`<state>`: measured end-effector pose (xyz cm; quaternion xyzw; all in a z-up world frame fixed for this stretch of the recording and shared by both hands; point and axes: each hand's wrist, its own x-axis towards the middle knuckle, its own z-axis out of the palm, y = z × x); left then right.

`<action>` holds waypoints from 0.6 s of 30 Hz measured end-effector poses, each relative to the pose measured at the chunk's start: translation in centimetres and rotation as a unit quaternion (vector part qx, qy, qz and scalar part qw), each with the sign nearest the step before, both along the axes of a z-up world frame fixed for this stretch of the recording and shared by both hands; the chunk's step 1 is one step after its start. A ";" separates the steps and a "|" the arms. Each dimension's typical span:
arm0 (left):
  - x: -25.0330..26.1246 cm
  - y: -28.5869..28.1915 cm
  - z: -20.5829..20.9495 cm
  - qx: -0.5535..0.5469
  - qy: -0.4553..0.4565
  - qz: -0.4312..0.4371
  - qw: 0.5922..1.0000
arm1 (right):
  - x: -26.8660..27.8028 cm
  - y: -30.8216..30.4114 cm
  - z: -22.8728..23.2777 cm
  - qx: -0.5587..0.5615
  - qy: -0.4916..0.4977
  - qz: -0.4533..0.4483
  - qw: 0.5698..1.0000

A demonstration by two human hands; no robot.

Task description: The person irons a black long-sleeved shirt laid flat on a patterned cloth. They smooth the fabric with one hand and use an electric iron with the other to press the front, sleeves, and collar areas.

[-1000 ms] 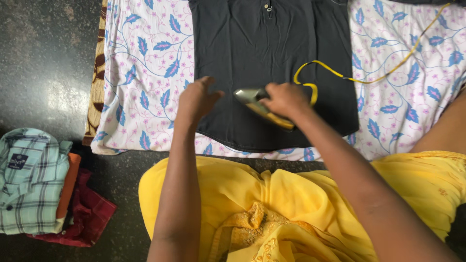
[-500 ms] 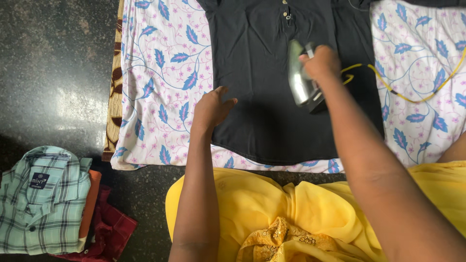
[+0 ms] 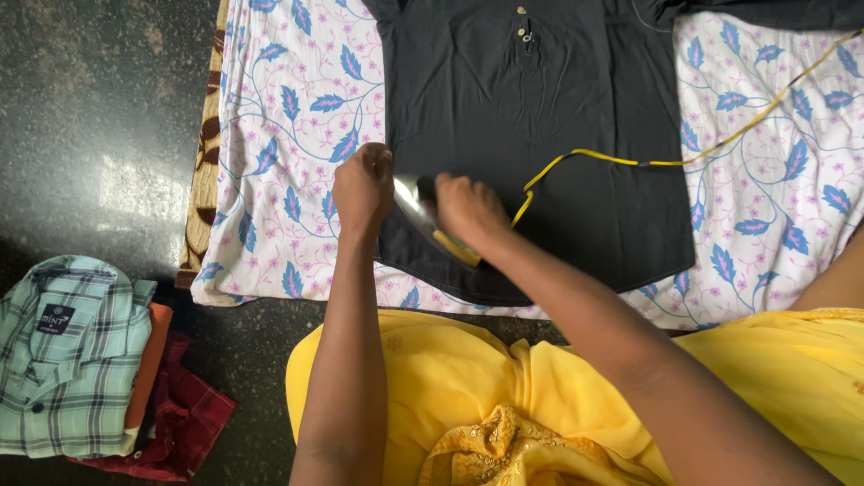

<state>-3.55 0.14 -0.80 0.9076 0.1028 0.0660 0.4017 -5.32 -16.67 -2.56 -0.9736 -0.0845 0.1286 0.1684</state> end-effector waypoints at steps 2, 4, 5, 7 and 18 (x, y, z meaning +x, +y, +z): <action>-0.3 0.1 0.2 -0.007 -0.029 0.003 1.000 | 1.5 -1.6 0.1 -0.024 0.006 -0.048 0.999; -0.2 0.0 0.4 -0.018 -0.023 0.008 1.000 | 3.6 -3.9 0.2 -0.017 -0.019 -0.095 0.995; 0.0 -0.1 0.5 -0.024 -0.020 0.010 0.999 | 4.7 -5.0 0.3 -0.021 -0.017 -0.122 0.992; 0.2 -0.3 0.6 -0.045 -0.008 0.008 0.999 | 7.3 -7.1 0.4 -0.025 -0.011 -0.176 0.984; 1.2 -0.8 0.3 -0.083 0.015 -0.035 0.996 | 19.3 -5.3 0.4 0.026 -0.007 -0.275 0.961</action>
